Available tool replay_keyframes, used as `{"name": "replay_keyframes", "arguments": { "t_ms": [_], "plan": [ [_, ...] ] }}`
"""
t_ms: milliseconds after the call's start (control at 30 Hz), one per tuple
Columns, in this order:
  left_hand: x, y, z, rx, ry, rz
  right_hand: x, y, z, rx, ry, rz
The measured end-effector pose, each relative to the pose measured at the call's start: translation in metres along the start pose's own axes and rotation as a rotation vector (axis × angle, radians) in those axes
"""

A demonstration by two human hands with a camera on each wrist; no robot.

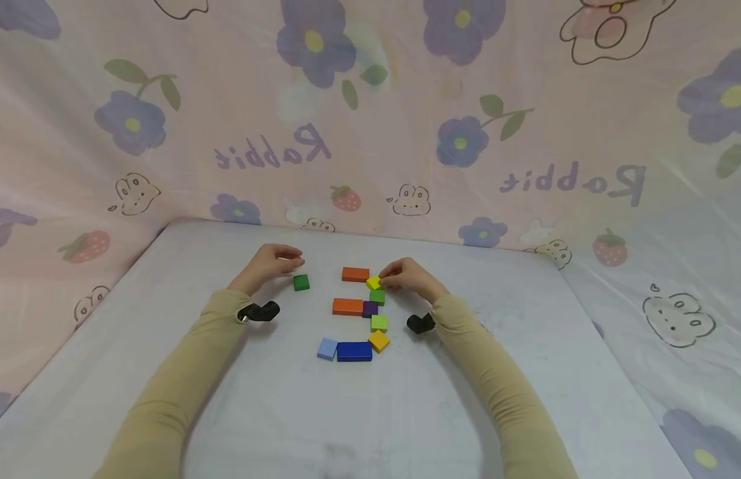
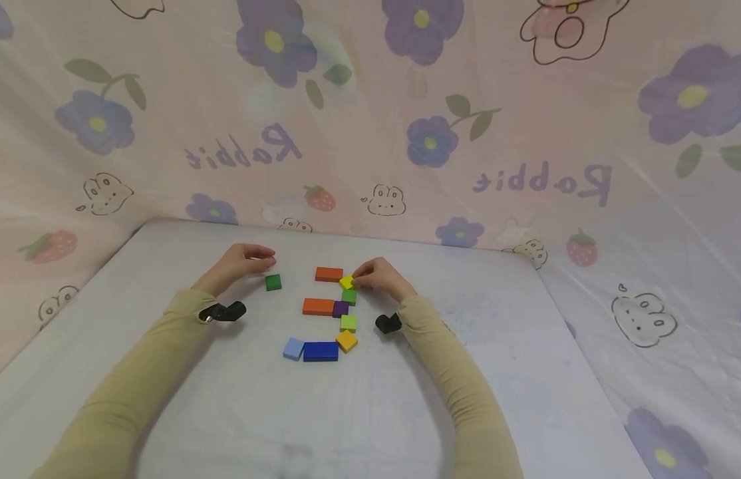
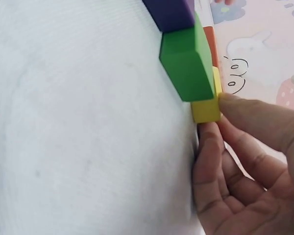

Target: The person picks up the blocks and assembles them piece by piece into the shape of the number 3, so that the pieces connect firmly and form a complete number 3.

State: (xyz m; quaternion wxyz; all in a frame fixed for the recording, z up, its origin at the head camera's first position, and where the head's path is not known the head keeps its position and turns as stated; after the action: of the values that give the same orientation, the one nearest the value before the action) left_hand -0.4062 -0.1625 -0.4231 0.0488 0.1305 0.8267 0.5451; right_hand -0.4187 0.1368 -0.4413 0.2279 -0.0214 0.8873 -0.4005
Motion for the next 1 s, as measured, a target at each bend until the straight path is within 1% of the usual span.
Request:
{"name": "replay_keyframes", "arguments": {
  "t_ms": [167, 267, 333, 400, 600, 833, 1000],
  "plan": [
    [-0.007, -0.01, -0.004, 0.063, -0.045, -0.031, 0.0, 0.001, 0.001, -0.004, 0.003, 0.003],
    [-0.01, -0.013, -0.005, 0.078, -0.061, -0.044, 0.0, 0.001, 0.002, 0.002, 0.001, 0.003],
    [-0.011, -0.015, -0.005, 0.07, -0.061, -0.051, 0.0, 0.001, 0.002, 0.0, 0.0, 0.0],
    [-0.013, -0.014, -0.005, 0.063, -0.063, -0.045, 0.0, 0.0, 0.001, -0.004, 0.001, -0.004],
    [-0.016, -0.011, -0.003, 0.05, -0.07, 0.005, -0.001, -0.002, 0.0, -0.002, 0.003, -0.008],
    [-0.019, -0.009, 0.002, 0.153, -0.08, 0.038, -0.002, -0.003, 0.0, 0.011, 0.0, 0.002],
    [-0.021, -0.008, 0.004, 0.177, -0.074, 0.057, -0.003, -0.003, 0.0, 0.018, -0.006, -0.002]
  ]
}}
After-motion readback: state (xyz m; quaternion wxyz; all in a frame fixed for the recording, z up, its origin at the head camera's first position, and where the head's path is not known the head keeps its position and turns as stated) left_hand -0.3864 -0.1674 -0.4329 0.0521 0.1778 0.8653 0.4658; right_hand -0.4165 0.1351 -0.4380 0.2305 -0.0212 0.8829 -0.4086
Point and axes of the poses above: each hand's wrist, its own x-axis towards the middle knuckle, its own z-axis out of the palm, y = z × x, the point moved 8 cm from there along x, towards the middle knuckle, and after that the axes turned 10 degrees about z, right-handed, at the moved point
